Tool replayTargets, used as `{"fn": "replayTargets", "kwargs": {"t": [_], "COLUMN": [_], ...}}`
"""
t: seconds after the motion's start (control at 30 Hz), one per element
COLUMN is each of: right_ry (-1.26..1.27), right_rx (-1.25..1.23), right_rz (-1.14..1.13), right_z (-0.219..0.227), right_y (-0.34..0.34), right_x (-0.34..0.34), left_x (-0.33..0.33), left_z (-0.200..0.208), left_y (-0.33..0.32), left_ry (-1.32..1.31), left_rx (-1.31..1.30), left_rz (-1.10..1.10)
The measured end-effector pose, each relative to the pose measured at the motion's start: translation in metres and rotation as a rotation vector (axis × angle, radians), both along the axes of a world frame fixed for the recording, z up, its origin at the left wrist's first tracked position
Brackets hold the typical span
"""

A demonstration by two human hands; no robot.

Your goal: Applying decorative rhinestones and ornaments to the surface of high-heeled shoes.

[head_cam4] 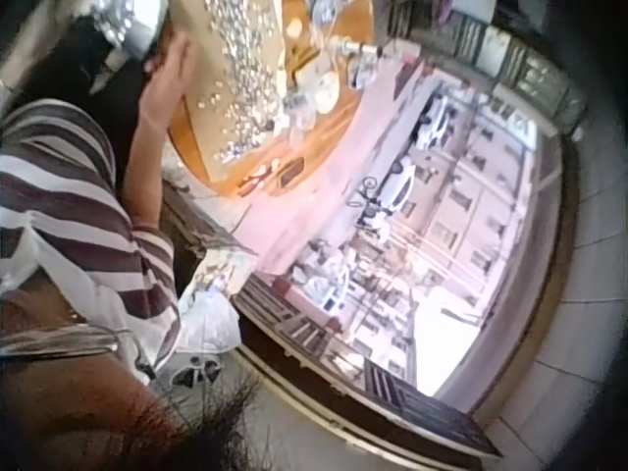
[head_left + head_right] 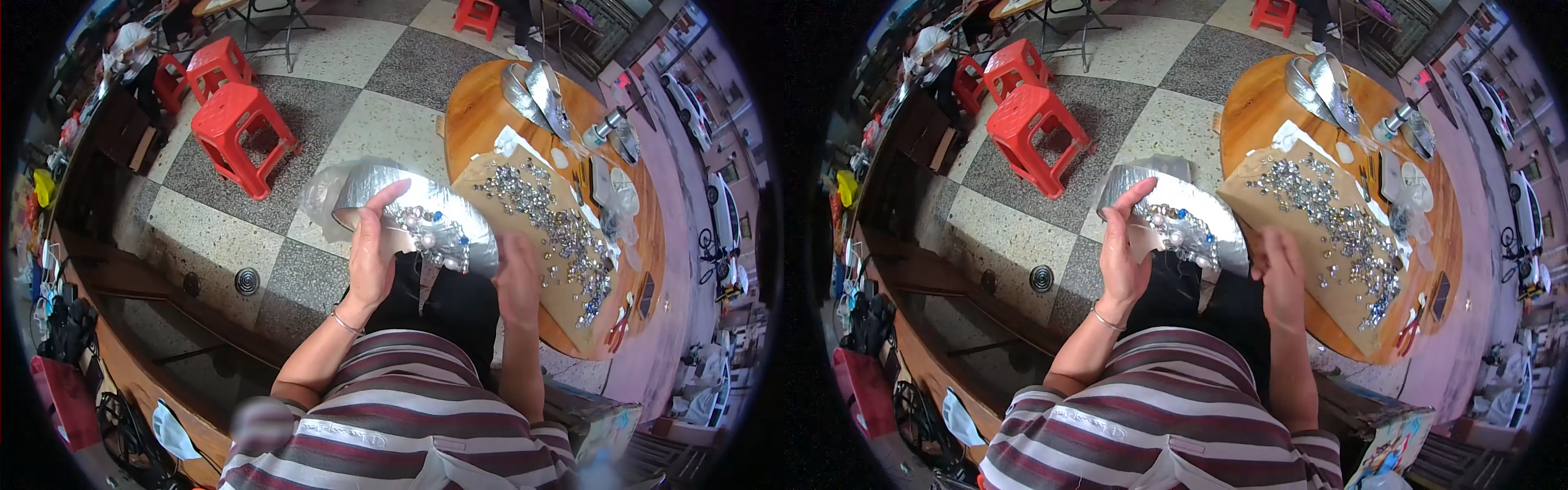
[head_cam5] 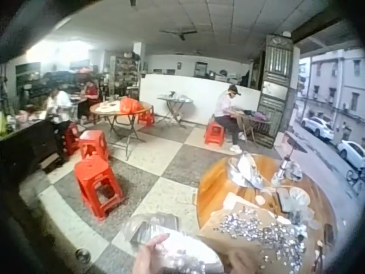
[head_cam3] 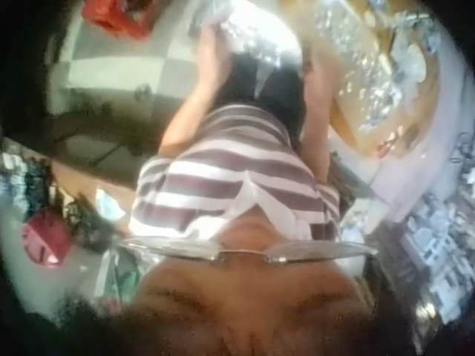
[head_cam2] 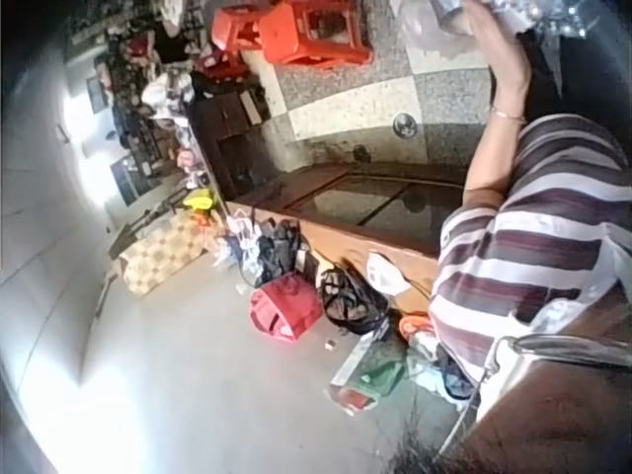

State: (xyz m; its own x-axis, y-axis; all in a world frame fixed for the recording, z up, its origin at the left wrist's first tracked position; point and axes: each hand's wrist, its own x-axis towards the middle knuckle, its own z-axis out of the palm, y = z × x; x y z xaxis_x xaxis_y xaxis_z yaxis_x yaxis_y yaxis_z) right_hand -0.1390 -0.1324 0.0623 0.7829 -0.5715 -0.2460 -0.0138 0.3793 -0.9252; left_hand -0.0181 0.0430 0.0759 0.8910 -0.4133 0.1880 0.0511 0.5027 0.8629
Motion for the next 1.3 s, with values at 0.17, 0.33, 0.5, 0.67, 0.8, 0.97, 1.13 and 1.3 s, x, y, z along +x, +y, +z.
{"fn": "replayTargets", "kwargs": {"t": [0.17,0.33,0.5,0.67,0.8,0.97,1.13,1.3], "right_ry": [-0.163,-0.195,-0.185,-0.028,-0.157,-0.300,-0.498,-0.904], "right_rx": [0.059,0.536,0.665,0.331,0.168,0.704,0.895,0.997], "right_rz": [0.202,0.241,0.445,0.209,-0.048,-0.058,-0.265,-0.286], "right_z": [0.007,-0.007,-0.033,-0.025,-0.019,-0.043,-0.016,-0.029], "right_y": [0.021,0.012,0.000,0.014,-0.026,-0.111,-0.143,-0.207], "right_x": [0.012,0.016,0.019,0.028,0.036,-0.036,-0.100,-0.180], "left_x": [-0.008,-0.006,-0.004,-0.002,0.002,0.018,0.030,0.035], "left_z": [0.000,-0.010,-0.021,-0.019,-0.024,-0.036,-0.047,-0.049], "left_y": [-0.004,-0.009,-0.011,-0.011,-0.003,0.008,0.024,0.029], "left_ry": [0.011,-0.198,-0.237,-0.250,-0.209,-0.301,-0.140,0.163], "left_rx": [0.044,0.210,0.269,0.297,0.276,0.248,0.113,0.015], "left_rz": [-0.227,-0.326,-0.399,-0.368,-0.411,-0.327,-0.400,-0.495]}}
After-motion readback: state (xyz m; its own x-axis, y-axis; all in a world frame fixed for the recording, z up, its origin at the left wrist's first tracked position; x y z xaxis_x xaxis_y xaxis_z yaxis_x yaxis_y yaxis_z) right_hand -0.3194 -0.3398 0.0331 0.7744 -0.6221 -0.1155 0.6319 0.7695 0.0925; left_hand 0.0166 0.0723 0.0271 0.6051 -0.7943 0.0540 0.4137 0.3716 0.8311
